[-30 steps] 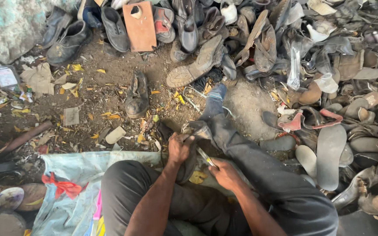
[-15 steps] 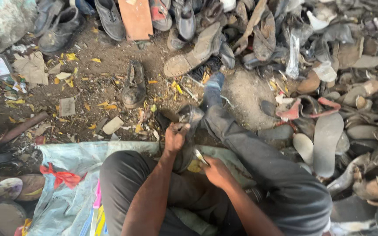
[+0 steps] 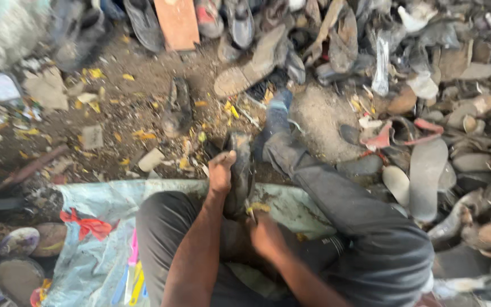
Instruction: The person uses a knife to cut and trim parts of old shoes and boots while sitting on the ground among piles of footwear. They handle various shoes individually, cutting away soles or sections of the upper material.
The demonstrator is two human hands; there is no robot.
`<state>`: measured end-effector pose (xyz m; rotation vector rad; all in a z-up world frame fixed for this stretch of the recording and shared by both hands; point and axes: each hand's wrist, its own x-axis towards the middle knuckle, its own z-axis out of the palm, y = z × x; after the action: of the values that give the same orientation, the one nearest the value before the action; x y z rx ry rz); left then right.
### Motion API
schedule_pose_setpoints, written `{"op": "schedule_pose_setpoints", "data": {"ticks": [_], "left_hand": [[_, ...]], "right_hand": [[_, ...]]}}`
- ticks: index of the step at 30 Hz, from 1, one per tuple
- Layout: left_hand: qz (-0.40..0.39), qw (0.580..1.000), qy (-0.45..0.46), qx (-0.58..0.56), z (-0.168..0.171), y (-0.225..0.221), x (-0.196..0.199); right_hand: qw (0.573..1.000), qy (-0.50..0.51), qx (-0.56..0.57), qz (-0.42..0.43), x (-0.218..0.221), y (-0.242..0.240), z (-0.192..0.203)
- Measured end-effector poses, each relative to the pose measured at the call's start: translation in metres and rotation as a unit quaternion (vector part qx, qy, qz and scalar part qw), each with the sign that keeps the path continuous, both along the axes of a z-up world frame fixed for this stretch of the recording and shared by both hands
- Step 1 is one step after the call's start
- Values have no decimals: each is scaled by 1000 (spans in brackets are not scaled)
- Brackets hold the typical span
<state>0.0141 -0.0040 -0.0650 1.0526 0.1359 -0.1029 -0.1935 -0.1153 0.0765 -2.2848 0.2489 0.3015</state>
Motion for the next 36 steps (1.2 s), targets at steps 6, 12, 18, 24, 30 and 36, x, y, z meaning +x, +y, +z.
{"op": "schedule_pose_setpoints", "data": {"ticks": [6, 12, 18, 24, 30, 36], "left_hand": [[39, 992, 65, -104, 5, 10, 2], [-42, 909, -92, 405, 70, 11, -27], [-100, 761, -55, 639, 104, -8, -84], [-18, 822, 45, 567, 121, -44, -62], [-60, 806, 54, 587, 134, -61, -41], [-78, 818, 35, 569, 124, -40, -41]], "right_hand": [[975, 220, 32, 8, -41, 11, 25], [979, 198, 46, 2, -29, 10, 24], [997, 64, 20, 23, -48, 0, 1], [996, 53, -1, -78, -17, -21, -29], [996, -37, 36, -76, 27, -52, -47], [996, -44, 41, -64, -12, -25, -23]]}}
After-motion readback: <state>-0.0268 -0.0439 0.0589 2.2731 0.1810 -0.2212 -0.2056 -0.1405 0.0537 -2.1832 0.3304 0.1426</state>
